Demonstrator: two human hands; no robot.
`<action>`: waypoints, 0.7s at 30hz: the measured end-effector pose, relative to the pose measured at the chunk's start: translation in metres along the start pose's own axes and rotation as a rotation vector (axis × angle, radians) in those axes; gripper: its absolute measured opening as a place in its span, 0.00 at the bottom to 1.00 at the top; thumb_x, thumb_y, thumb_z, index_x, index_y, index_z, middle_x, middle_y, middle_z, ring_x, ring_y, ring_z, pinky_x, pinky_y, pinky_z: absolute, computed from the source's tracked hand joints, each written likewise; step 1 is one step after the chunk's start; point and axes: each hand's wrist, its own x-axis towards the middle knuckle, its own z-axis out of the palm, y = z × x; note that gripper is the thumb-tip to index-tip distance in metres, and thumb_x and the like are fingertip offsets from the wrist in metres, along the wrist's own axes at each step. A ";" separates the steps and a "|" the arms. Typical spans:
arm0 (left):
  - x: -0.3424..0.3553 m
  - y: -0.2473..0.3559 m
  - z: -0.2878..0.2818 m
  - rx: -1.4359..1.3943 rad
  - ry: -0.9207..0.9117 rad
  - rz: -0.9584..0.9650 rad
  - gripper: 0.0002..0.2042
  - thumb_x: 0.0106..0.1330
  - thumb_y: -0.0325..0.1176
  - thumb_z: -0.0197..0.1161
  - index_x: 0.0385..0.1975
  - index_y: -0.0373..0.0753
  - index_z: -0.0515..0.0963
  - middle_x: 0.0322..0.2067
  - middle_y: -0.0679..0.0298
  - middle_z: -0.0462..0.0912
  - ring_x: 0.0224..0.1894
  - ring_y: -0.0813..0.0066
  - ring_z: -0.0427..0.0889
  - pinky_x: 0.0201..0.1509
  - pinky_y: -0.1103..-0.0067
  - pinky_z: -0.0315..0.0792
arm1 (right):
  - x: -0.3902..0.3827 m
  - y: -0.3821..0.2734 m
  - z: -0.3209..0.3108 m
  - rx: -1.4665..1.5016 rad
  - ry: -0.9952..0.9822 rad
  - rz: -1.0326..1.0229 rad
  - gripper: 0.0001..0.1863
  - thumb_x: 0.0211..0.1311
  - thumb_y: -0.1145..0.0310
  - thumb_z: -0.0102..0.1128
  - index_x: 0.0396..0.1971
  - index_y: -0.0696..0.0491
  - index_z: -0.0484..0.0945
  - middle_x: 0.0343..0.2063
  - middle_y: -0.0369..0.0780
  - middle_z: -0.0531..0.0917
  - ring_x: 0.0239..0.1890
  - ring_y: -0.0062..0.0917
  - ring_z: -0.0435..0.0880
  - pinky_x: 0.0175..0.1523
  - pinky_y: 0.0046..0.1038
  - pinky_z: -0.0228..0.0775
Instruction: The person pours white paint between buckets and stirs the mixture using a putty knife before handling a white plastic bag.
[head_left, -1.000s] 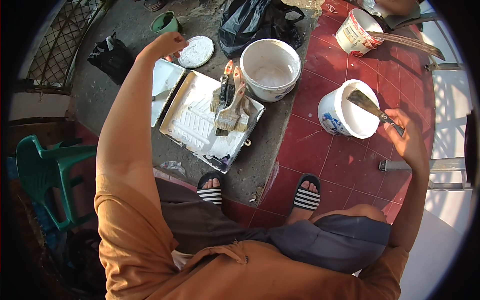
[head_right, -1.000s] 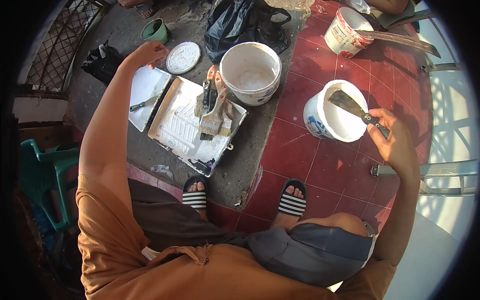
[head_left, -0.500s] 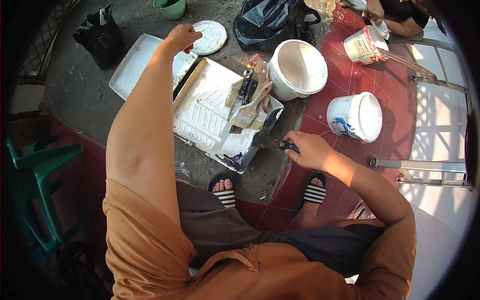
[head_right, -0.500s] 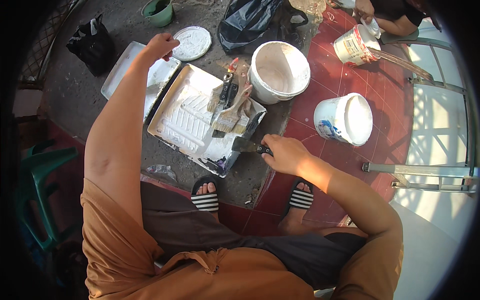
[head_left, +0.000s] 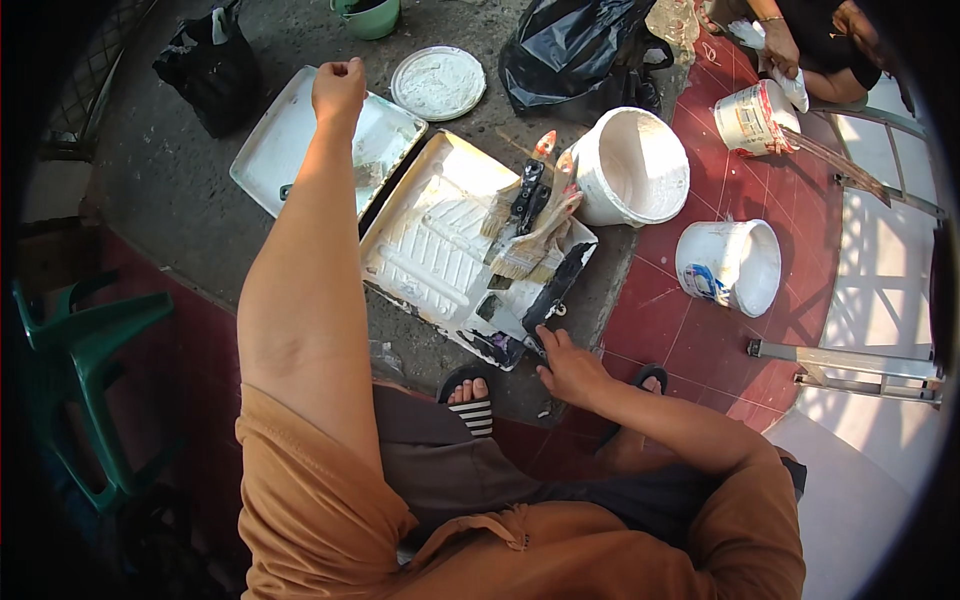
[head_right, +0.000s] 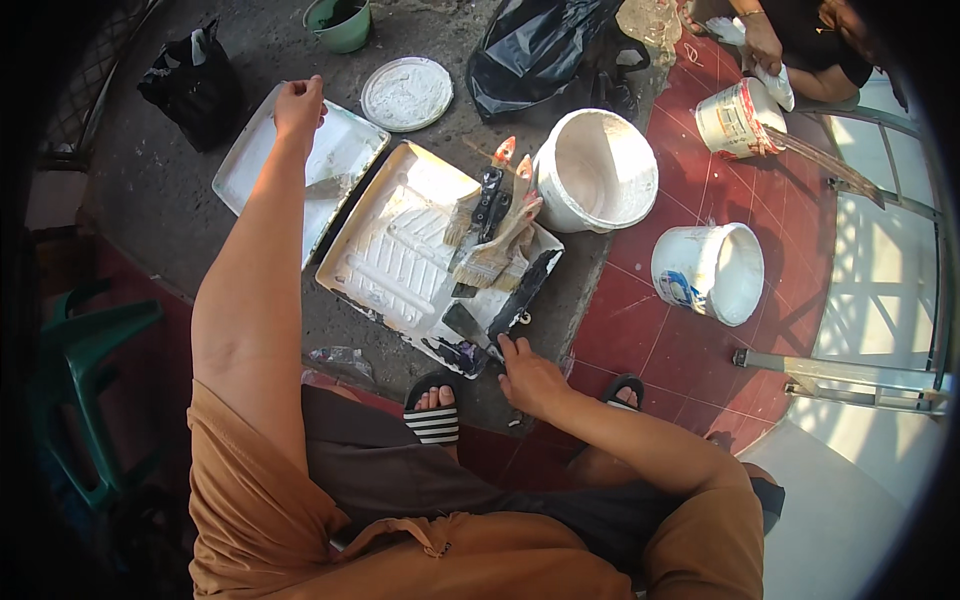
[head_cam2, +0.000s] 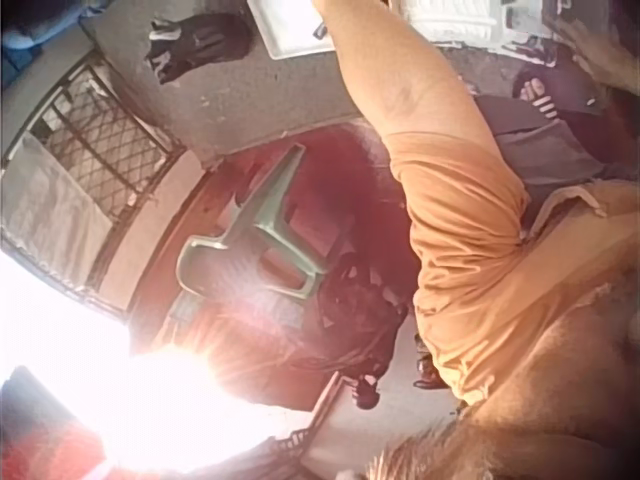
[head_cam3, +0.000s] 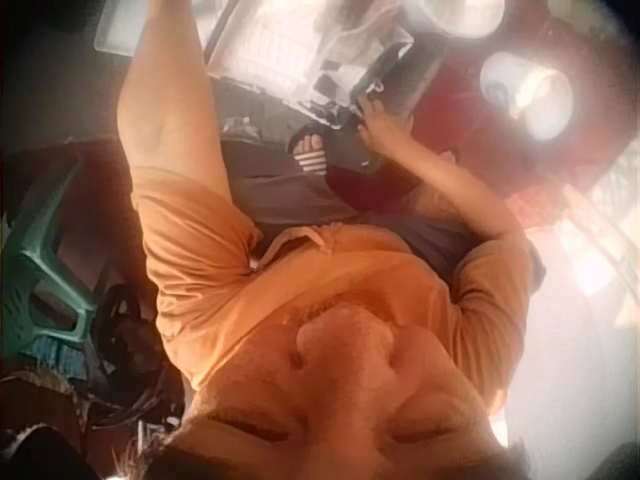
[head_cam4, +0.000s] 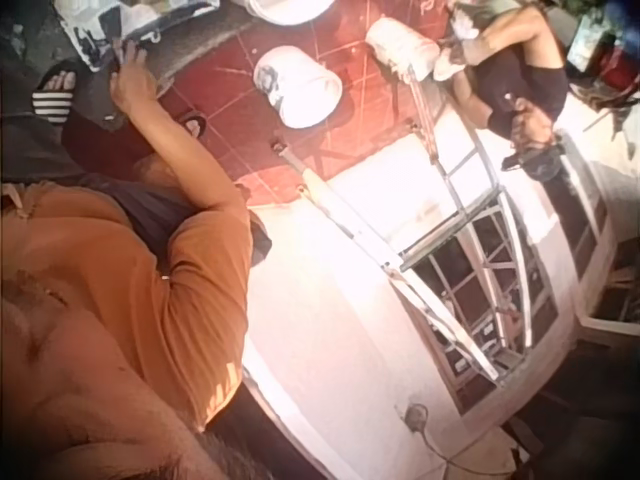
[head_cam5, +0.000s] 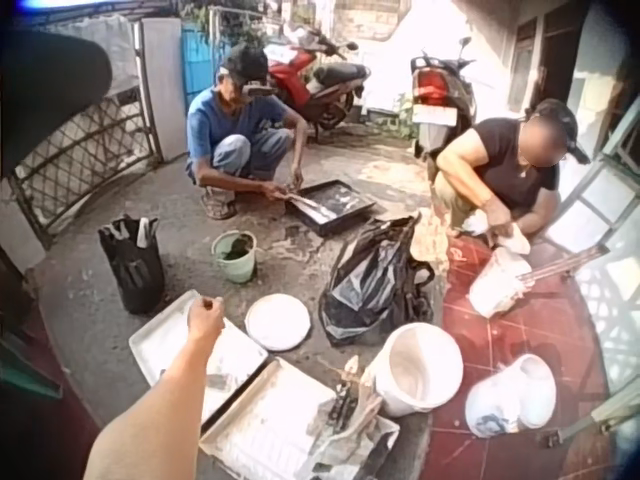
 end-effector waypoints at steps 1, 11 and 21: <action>-0.002 -0.003 0.000 -0.002 -0.009 -0.037 0.14 0.68 0.40 0.63 0.40 0.34 0.75 0.22 0.66 0.76 0.20 0.81 0.74 0.21 0.81 0.67 | -0.002 0.001 -0.002 0.002 -0.056 0.029 0.35 0.65 0.65 0.58 0.68 0.62 0.56 0.50 0.55 0.72 0.48 0.51 0.81 0.52 0.45 0.75; -0.016 0.005 0.034 -0.107 -0.093 -0.088 0.13 0.69 0.41 0.63 0.35 0.36 0.73 0.21 0.68 0.74 0.19 0.80 0.73 0.20 0.81 0.66 | -0.004 0.017 -0.040 -0.011 0.006 0.064 0.33 0.67 0.59 0.58 0.65 0.60 0.59 0.51 0.54 0.72 0.50 0.51 0.81 0.53 0.45 0.75; -0.016 0.004 0.009 0.172 -0.210 0.020 0.15 0.61 0.41 0.64 0.23 0.40 0.68 0.17 0.67 0.75 0.19 0.78 0.77 0.23 0.77 0.70 | -0.049 0.087 -0.179 -0.275 -0.073 0.023 0.25 0.68 0.55 0.56 0.56 0.58 0.73 0.56 0.52 0.76 0.54 0.45 0.80 0.59 0.43 0.71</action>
